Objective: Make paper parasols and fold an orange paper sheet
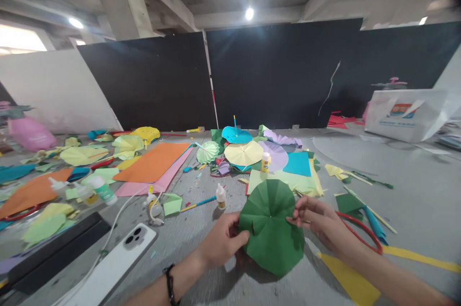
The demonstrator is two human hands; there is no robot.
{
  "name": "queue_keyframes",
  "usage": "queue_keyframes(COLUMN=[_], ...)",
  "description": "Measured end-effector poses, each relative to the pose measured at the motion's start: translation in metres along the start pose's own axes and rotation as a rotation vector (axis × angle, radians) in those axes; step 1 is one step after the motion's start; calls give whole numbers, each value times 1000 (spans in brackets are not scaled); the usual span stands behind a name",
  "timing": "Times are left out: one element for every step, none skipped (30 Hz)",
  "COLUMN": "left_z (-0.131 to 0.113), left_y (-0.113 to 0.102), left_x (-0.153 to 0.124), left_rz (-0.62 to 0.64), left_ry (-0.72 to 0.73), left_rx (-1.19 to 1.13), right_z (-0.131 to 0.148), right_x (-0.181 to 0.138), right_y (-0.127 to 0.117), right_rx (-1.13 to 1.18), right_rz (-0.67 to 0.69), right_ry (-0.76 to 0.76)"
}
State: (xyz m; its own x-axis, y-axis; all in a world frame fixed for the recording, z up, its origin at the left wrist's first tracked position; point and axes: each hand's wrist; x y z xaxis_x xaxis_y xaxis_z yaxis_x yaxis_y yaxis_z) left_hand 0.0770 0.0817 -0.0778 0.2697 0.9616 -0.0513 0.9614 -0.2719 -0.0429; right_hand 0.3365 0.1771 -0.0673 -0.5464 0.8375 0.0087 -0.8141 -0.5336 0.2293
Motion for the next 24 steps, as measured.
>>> queue_keyframes(left_z=[-1, -1, -1, -1, -1, -1, -1, 0, 0, 0, 0, -1, -2, -3, -4, -6, -7, -8, -9, -10, -11, -11, -12, -12], left_y=[0, 0, 1, 1, 1, 1, 1, 1, 2, 2, 2, 3, 3, 3, 3, 3, 2, 2, 2, 2, 2, 3, 3, 4], left_x=[0, 0, -1, -1, -1, -1, -1, -1, -1, -1, -1, -1, -2, -2, -2, -1, -1, -1, -1, -2, -2, -3, -3, -4], left_rz=[16, 32, 41, 47, 48, 47, 44, 41, 36, 27, 13, -6, -27, -51, -72, -90, -103, -112, -118, -119, -114, -108, -97, -83], left_ry=[5, 7, 8, 6, 2, -4, -11, -17, -20, -21, -19, -12, -1, 13, 26, 38, 48, 54, 59, 60, 60, 59, 57, 57], left_rx=[1, 2, 2, 3, 5, 8, 10, 11, 10, 7, 1, -6, -14, -24, -38, -54, -71, -87, -101, -111, -115, -115, -111, -105], right_z=[0, 1, 1, 2, 2, 3, 3, 3, 3, 2, 2, 1, 0, -1, -2, -4, -6, -8, -10, -12, -13, -15, -16, -16], right_x=[-1, -1, -2, -2, -2, -2, -2, -2, -2, -2, -1, -1, -1, -1, -1, -2, -2, -2, -2, -2, -2, -1, -1, -1], right_y=[1, 1, 2, 2, 3, 4, 4, 4, 4, 3, 2, 1, 0, -1, -2, -2, -3, -3, -3, -3, -3, -2, -2, -1], right_rx=[30, 63, 95, 123, 143, 154, 157, 147, 112, 54, -16, -80, -146, -217, -291, -372, -461, -543, -600, -625, -629, -618, -594, -564], right_rz=[9, 19, 29, 39, 48, 55, 62, 68, 72, 71, 66, 57, 38, 9, -29, -71, -116, -158, -191, -209, -214, -203, -174, -134], right_ry=[13, 25, 36, 44, 50, 52, 53, 52, 36, 5, -35, -75, -122, -178, -237, -298, -361, -415, -448, -455, -447, -425, -397, -369])
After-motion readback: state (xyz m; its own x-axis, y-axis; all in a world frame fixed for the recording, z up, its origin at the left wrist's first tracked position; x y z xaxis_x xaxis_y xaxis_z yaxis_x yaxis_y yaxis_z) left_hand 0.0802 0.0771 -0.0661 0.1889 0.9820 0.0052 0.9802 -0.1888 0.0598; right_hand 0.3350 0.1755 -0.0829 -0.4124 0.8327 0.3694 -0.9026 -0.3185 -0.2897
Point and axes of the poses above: each hand's wrist, its own x-axis towards the middle knuckle, its own y-axis out of the palm, z = x × y, and after that the axes turned 5 degrees about z, right-handed
